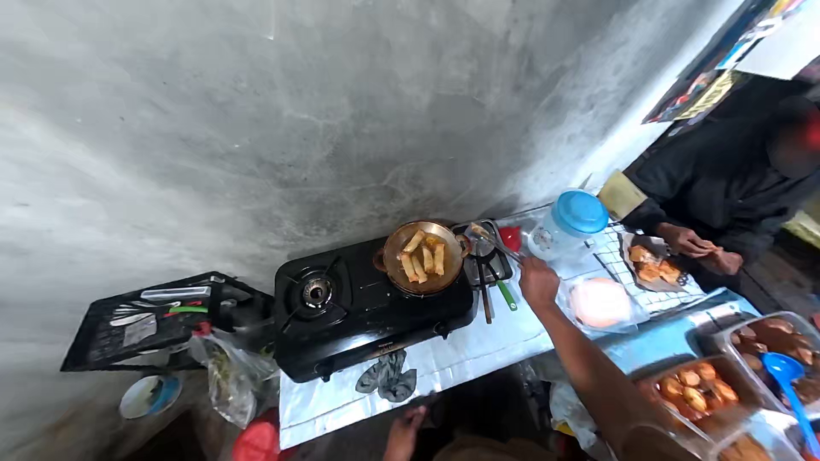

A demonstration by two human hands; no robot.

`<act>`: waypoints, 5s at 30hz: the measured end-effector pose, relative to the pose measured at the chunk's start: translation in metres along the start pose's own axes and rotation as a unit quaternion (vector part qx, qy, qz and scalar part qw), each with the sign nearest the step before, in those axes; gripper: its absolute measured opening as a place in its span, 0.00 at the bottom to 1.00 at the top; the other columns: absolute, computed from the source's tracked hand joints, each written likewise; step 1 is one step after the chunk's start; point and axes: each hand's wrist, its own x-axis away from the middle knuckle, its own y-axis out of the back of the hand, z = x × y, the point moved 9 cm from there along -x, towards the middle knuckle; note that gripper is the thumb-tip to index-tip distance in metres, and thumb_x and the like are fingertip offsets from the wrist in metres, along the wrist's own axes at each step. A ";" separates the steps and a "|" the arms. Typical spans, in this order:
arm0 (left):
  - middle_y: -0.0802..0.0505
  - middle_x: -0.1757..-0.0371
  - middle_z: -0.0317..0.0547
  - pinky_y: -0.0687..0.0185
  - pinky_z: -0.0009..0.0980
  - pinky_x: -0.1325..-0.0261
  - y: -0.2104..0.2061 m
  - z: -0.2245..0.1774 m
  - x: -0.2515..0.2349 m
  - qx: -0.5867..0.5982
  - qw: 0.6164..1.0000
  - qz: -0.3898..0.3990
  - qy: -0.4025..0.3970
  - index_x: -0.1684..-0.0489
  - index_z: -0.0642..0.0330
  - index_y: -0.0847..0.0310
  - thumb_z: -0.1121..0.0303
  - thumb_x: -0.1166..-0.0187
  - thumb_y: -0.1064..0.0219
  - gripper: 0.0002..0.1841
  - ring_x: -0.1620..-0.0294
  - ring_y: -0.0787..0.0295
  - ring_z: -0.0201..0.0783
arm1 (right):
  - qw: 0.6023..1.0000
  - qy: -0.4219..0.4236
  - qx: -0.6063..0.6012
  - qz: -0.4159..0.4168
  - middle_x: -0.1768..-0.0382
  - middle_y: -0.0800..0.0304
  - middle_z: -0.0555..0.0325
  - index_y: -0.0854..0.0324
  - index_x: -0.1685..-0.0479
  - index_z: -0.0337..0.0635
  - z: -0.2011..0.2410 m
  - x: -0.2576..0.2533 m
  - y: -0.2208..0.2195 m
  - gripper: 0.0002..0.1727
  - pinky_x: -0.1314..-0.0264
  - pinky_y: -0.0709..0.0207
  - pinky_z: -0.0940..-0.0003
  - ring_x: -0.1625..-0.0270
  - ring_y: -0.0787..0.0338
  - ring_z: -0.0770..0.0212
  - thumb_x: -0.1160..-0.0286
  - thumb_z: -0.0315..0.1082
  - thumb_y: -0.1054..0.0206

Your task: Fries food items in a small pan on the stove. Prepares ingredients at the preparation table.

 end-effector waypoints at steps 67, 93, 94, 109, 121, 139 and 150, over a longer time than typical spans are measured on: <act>0.11 0.47 0.61 0.20 0.55 0.37 -0.179 -0.269 -0.039 -0.149 0.986 -0.073 -0.032 0.38 0.66 0.20 0.54 0.06 0.53 0.24 0.44 0.13 0.54 | 0.926 -0.028 -0.163 0.340 0.49 0.07 0.43 0.12 0.41 0.45 -0.053 -0.036 0.023 0.25 0.39 0.20 0.34 0.42 0.09 0.41 0.10 0.54 0.47; 0.17 0.68 0.40 0.27 0.27 0.74 -0.206 -0.244 -0.047 0.168 0.985 -0.003 -0.024 0.32 0.63 0.30 0.60 0.04 0.55 0.18 0.79 0.27 0.30 | 0.913 -0.079 -0.184 0.357 0.48 0.05 0.48 0.09 0.48 0.48 -0.033 -0.057 -0.065 0.23 0.40 0.21 0.34 0.41 0.08 0.44 0.14 0.54 0.43; 0.19 0.69 0.39 0.29 0.27 0.76 -0.207 -0.244 -0.046 0.181 0.983 -0.002 -0.023 0.32 0.62 0.31 0.59 0.04 0.54 0.17 0.81 0.29 0.30 | 0.909 -0.088 -0.213 0.347 0.50 0.04 0.51 0.08 0.48 0.49 -0.044 -0.058 -0.061 0.23 0.40 0.20 0.34 0.43 0.07 0.46 0.14 0.54 0.42; 0.25 0.75 0.37 0.32 0.29 0.81 -0.147 -0.317 0.054 0.171 0.971 -0.081 -0.145 0.38 0.60 0.30 0.61 0.06 0.52 0.13 0.83 0.32 0.32 | 0.900 -0.043 -0.256 0.351 0.71 0.11 0.56 0.12 0.68 0.40 -0.060 -0.065 0.086 0.30 0.59 0.28 0.49 0.69 0.19 0.58 0.08 0.54 0.47; 0.20 0.73 0.41 0.24 0.36 0.72 0.023 -0.269 0.112 0.048 0.953 -0.259 -0.152 0.42 0.61 0.24 0.59 0.08 0.48 0.15 0.78 0.24 0.37 | 0.929 0.049 -0.149 0.334 0.43 0.09 0.38 0.10 0.45 0.42 0.073 -0.065 0.064 0.29 0.36 0.25 0.28 0.36 0.12 0.37 0.11 0.56 0.48; 0.20 0.73 0.40 0.23 0.33 0.70 0.069 -0.239 0.110 0.055 0.950 -0.263 -0.159 0.45 0.61 0.24 0.62 0.08 0.49 0.13 0.78 0.23 0.34 | 0.901 -0.023 -0.228 0.369 0.57 0.07 0.47 0.10 0.54 0.38 0.106 -0.032 -0.007 0.25 0.43 0.21 0.41 0.53 0.10 0.48 0.15 0.53 0.38; 0.18 0.71 0.43 0.18 0.41 0.65 0.080 -0.246 0.104 -0.062 0.955 -0.247 -0.152 0.40 0.61 0.24 0.60 0.09 0.49 0.15 0.73 0.19 0.39 | 0.966 0.061 -0.128 0.216 0.44 0.07 0.43 0.15 0.32 0.48 0.130 -0.029 0.089 0.22 0.33 0.23 0.34 0.37 0.10 0.39 0.13 0.51 0.41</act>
